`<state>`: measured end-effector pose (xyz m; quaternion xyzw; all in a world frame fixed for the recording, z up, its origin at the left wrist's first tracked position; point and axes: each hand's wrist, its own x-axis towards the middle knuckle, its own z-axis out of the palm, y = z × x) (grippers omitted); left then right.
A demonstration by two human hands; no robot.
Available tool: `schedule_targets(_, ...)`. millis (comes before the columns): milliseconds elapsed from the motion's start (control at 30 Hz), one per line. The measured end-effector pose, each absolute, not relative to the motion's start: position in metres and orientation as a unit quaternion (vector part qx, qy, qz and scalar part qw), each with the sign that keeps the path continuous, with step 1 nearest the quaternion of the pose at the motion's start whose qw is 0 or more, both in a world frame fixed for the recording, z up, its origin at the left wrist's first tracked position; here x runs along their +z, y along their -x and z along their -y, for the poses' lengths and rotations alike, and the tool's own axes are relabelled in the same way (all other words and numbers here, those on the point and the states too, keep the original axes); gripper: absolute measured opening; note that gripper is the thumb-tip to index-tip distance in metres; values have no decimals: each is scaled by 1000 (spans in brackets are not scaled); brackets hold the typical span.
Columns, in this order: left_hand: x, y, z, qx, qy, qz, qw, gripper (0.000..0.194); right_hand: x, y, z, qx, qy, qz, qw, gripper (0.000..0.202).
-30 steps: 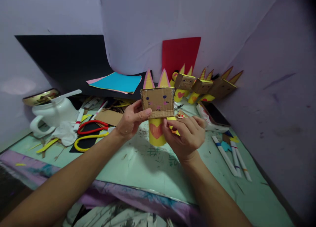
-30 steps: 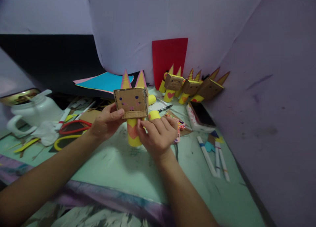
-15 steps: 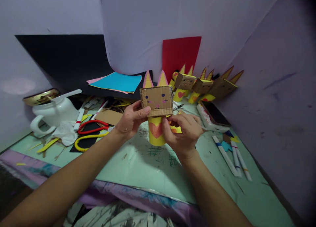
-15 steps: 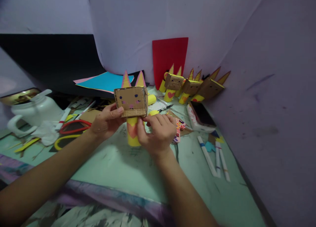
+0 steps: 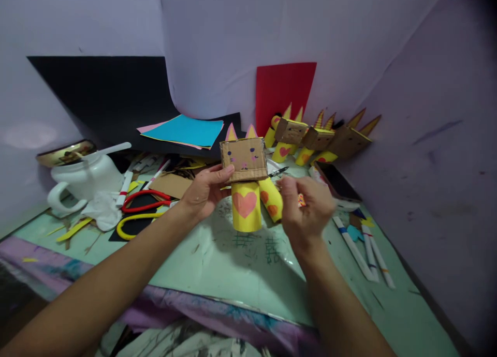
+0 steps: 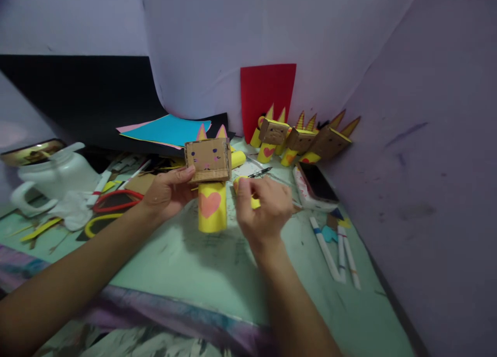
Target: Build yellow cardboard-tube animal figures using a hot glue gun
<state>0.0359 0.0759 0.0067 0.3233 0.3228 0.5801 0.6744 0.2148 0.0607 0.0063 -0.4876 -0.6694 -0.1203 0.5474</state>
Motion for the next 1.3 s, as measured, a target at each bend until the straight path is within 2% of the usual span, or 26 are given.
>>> schedule_targets(67,7,-35,-77,584,-323,-330,668,33,19,-231,-59,-74,607,620,492,39)
schedule_targets(167,8,-33,-79,592,-325,-330,659,30,33,-255,-55,-18,757,593,274,44)
schedule_targets(233,8,-33,-80,595,-329,-323,659,30,32,-266,-55,32,776,615,138,50)
schedule_targets(333,8,-31,-81,597,-335,-313,658,34,17,-276,-57,67,777,625,46,49)
schedule_targets(400,8,-30,-82,601,-333,-312,657,37,5,-282,-59,76,771,629,62,42)
schedule_targets(567,8,-29,-82,609,-334,-306,651,36,-3,-287,-63,126,721,648,214,41)
schedule_targets(767,8,-29,-81,611,-337,-302,649,35,6,-274,-86,29,751,637,170,39)
schedule_targets(967,7,-28,-81,611,-341,-291,652,38,-10,-284,-89,81,771,619,129,41)
schedule_targets(1167,4,-28,-81,610,-356,-273,653,41,-15,-287,-96,201,761,588,186,34)
schedule_targets(1300,4,-27,-82,610,-351,-280,652,37,-18,-295,-101,296,737,537,284,22)
